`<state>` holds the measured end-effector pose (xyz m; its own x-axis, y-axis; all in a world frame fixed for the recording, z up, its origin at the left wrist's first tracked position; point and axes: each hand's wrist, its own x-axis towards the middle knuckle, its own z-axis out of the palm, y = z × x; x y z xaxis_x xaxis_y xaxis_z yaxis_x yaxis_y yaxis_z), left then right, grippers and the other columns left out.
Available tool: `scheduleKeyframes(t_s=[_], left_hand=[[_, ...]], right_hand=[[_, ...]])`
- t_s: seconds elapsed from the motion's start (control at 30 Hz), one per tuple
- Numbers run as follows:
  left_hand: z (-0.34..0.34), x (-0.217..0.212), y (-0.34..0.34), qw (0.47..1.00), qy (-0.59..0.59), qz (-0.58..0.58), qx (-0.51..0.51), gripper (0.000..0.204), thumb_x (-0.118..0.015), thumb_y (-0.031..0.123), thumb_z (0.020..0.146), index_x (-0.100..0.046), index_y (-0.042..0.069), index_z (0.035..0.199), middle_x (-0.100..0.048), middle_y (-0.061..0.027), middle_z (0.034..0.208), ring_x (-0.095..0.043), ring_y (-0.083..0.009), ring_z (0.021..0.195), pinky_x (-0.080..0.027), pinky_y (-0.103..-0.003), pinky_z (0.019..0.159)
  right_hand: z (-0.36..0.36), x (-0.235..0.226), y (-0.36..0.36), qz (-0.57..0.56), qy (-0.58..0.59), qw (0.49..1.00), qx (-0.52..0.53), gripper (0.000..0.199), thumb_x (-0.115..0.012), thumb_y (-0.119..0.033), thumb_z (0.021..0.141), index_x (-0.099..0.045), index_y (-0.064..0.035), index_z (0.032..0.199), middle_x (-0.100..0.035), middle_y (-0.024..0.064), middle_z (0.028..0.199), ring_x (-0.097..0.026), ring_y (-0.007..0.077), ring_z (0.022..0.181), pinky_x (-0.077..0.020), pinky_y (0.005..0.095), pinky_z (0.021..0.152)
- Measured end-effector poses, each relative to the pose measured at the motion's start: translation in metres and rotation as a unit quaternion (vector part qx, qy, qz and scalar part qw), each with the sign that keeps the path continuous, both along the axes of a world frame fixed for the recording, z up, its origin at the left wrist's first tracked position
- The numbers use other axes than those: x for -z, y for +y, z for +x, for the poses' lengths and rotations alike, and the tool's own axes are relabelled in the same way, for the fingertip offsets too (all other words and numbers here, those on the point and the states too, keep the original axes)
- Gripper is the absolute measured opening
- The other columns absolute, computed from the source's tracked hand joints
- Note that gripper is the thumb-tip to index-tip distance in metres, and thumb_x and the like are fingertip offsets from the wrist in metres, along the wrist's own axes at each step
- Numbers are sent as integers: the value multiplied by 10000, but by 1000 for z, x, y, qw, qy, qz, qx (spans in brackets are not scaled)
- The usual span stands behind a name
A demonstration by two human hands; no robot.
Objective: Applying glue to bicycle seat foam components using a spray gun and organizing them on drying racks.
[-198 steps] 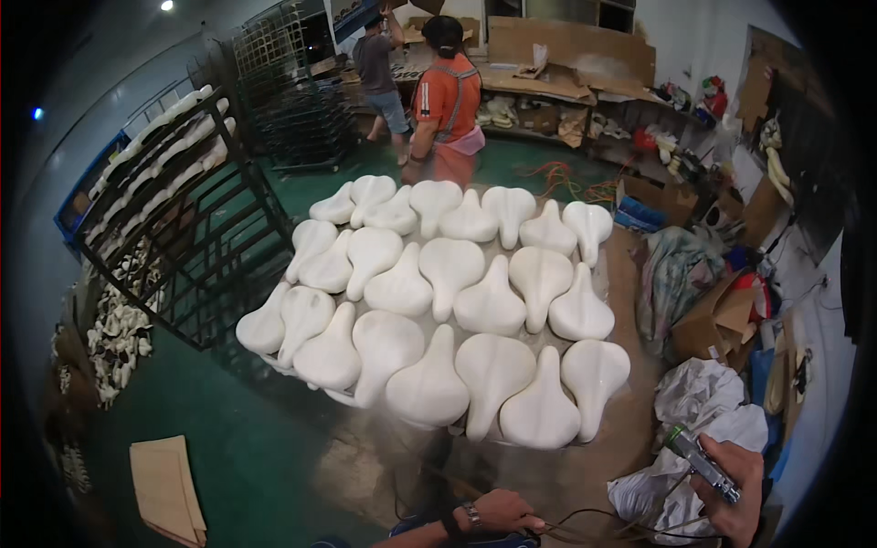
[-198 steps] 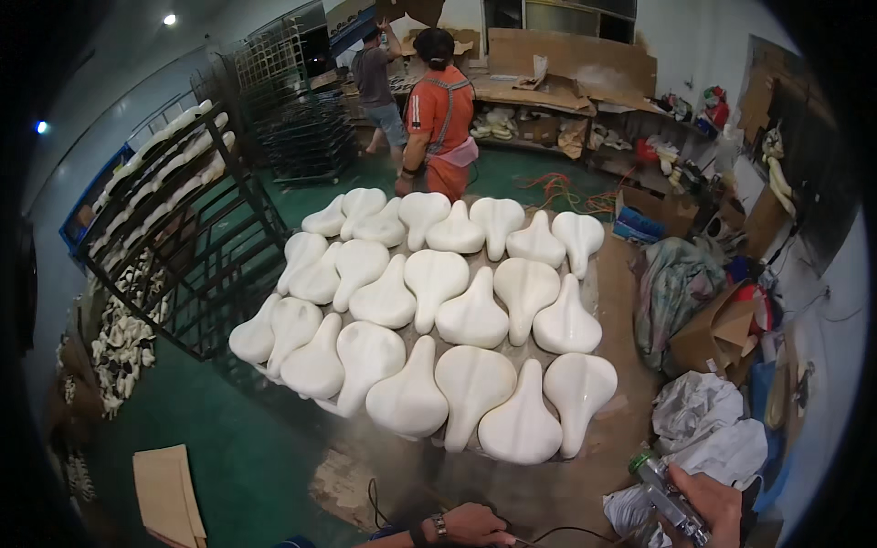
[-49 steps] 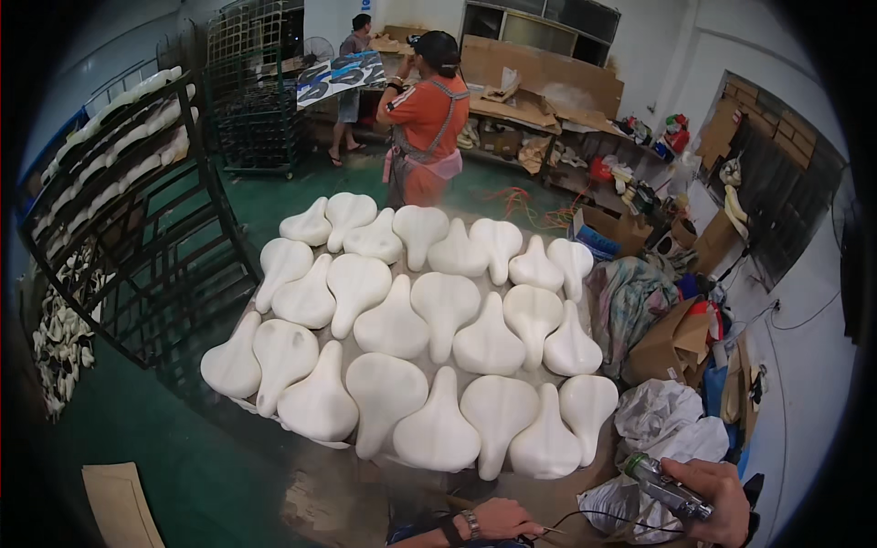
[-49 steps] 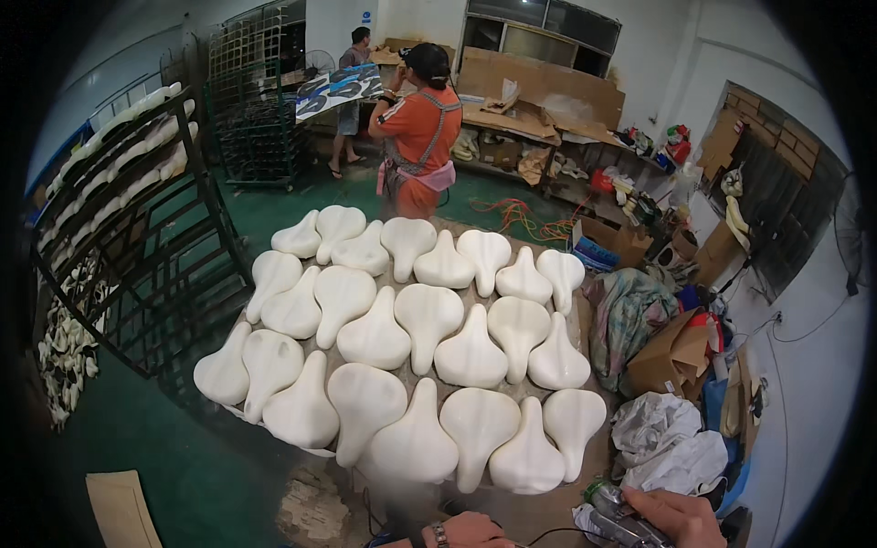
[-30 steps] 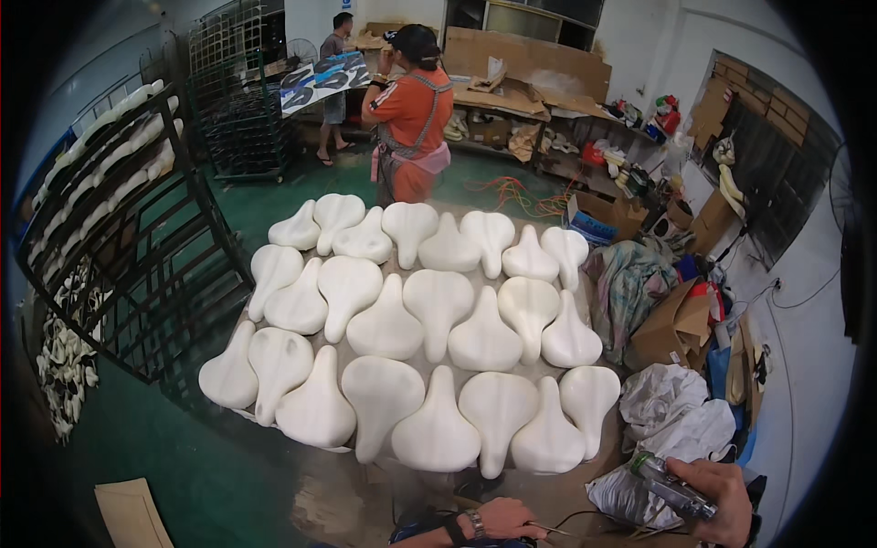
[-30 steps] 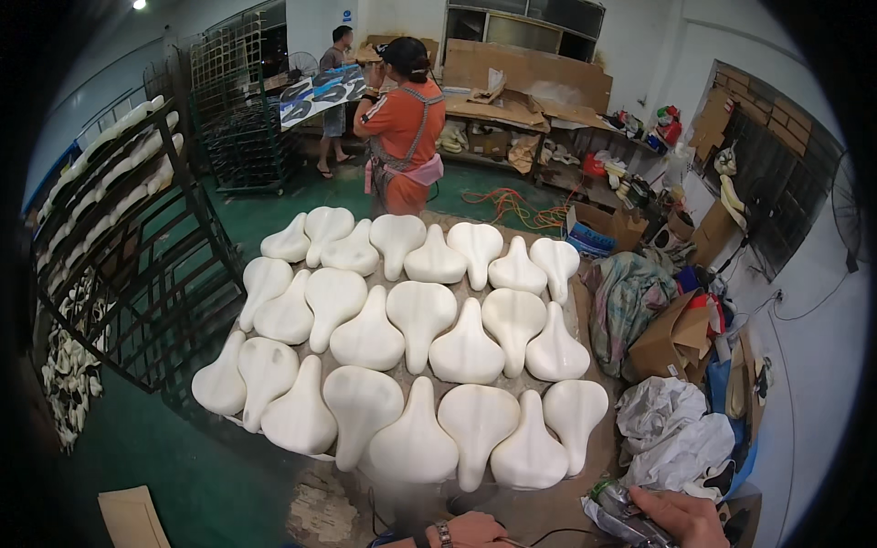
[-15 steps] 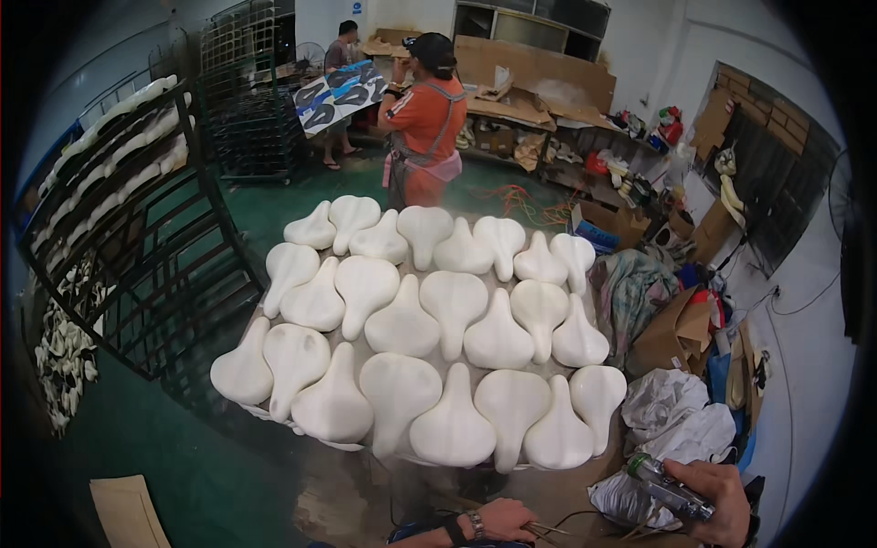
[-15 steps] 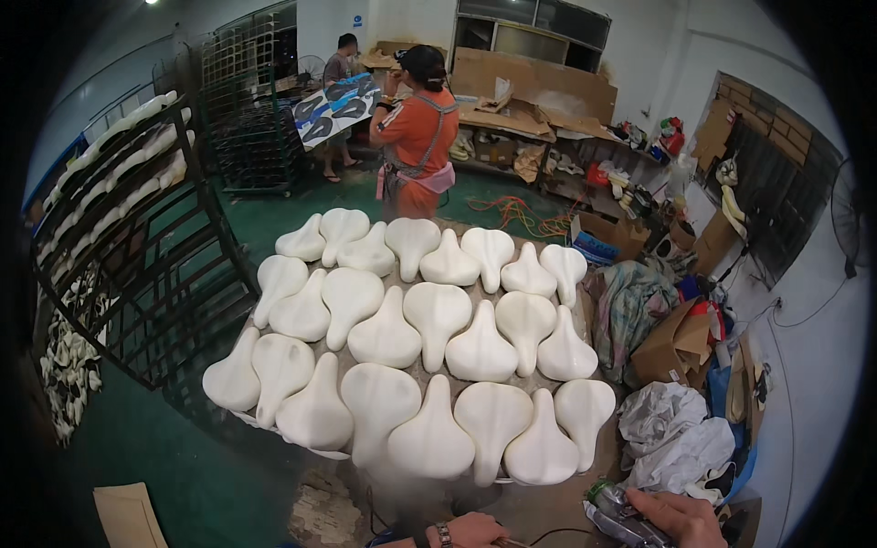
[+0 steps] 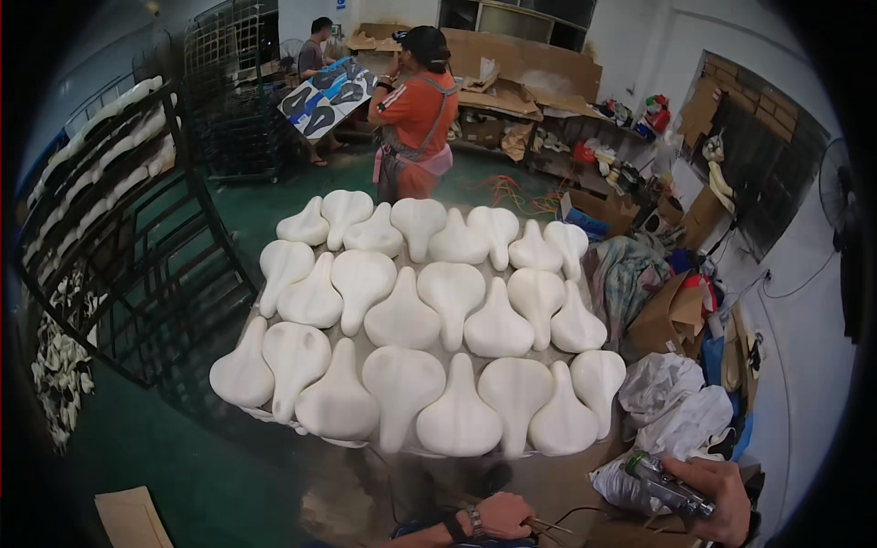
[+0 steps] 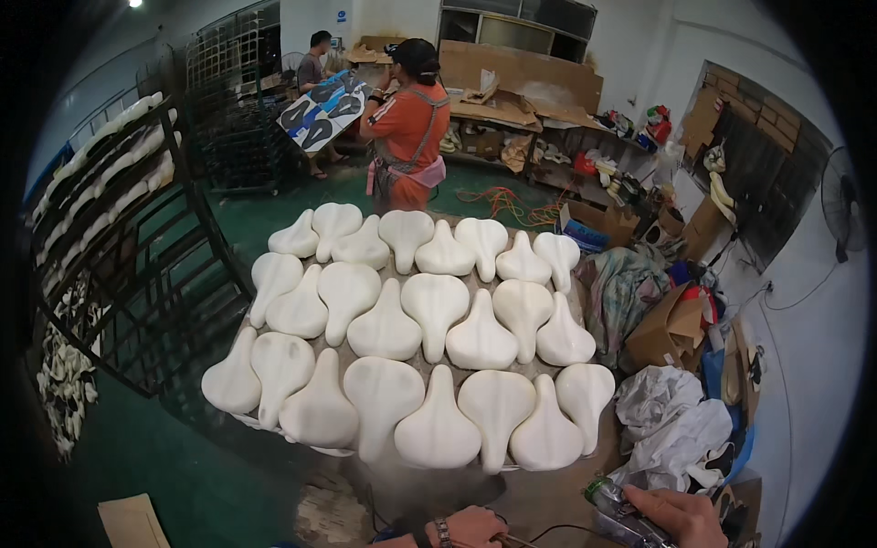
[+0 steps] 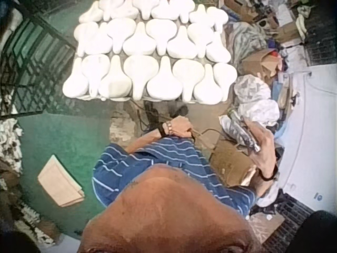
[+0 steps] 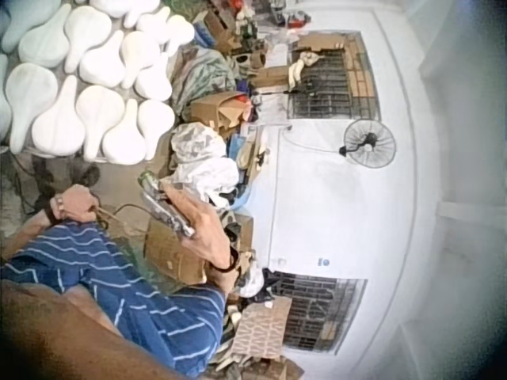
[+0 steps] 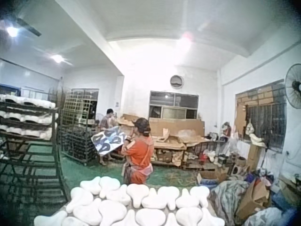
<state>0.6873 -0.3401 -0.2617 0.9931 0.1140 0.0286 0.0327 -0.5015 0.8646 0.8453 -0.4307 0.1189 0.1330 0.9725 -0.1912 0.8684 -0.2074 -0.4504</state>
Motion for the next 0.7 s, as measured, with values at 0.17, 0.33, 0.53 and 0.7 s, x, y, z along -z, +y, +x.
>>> scheduleKeyframes(t_s=[0.17,0.33,0.53,0.7], left_hand=[[3,-12,8,1000,-13,24,3,373,-580,374,812,-729,37,869,-683,-222,793,-668,-406,779,-535,-492,721],[3,-12,9,999,-23,38,-3,374,-582,379,807,-724,34,839,-675,-215,763,-662,-408,765,-530,-494,709],[3,-16,14,1000,-19,14,-2,355,-599,369,781,-711,32,775,-662,-211,733,-659,-401,749,-526,-490,697],[5,-8,13,999,-1,32,15,347,-609,366,781,-718,36,787,-662,-209,739,-660,-399,758,-526,-495,702]], right_hand=[[-1,-3,6,9,0,1000,-6,664,-824,-171,698,-605,68,1278,-687,259,1136,-680,380,1052,-502,396,925],[-2,-9,11,-4,9,999,-35,610,-782,-129,750,-596,65,1297,-683,249,1148,-680,367,1053,-498,391,932],[-6,-8,19,15,-8,1000,-21,520,-595,64,761,-612,53,1281,-689,253,1087,-689,370,1004,-510,385,895],[-6,-6,20,16,-4,1000,-14,523,-594,71,746,-623,50,1268,-690,257,1071,-692,373,992,-513,386,887]])
